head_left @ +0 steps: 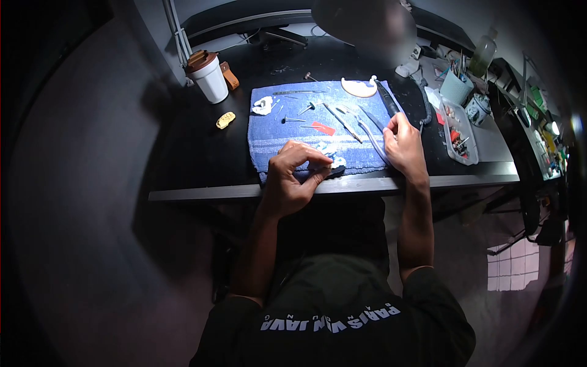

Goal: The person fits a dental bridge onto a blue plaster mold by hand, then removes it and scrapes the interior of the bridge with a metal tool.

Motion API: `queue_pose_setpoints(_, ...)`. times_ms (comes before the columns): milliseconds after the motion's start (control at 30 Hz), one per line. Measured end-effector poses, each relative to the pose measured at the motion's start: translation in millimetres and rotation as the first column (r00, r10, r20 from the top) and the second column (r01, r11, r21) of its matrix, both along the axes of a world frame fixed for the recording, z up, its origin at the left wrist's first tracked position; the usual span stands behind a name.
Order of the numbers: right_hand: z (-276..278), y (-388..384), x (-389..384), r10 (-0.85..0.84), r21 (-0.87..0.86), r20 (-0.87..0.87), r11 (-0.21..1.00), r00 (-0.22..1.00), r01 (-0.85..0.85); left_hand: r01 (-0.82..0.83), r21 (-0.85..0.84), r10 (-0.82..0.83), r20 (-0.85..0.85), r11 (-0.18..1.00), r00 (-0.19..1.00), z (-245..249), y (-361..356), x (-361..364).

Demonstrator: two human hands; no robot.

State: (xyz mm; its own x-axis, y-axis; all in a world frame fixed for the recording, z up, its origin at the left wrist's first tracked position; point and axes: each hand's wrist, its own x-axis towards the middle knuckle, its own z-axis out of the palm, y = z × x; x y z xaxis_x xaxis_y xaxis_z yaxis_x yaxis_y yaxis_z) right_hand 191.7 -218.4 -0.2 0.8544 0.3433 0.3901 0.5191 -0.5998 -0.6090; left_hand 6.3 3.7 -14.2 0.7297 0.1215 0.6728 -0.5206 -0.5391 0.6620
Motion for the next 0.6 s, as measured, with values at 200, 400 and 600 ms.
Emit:
queue_pose_setpoints(200,-7,-5,0,0.088,0.243,0.012,0.966,0.996,-0.088,0.017,0.010,-0.017,0.015,1.000,1.000,0,0,2)
queue_pose_setpoints(400,-8,-7,0,0.039,0.577,0.097,0.812,0.995,-0.088,0.029,0.010,-0.030,0.022,1.000,0.999,-2,1,3)
queue_pose_setpoints(600,-3,-2,-5,-0.089,0.762,0.162,0.644,0.983,-0.067,0.027,0.025,-0.027,0.017,0.999,0.999,-2,1,4)
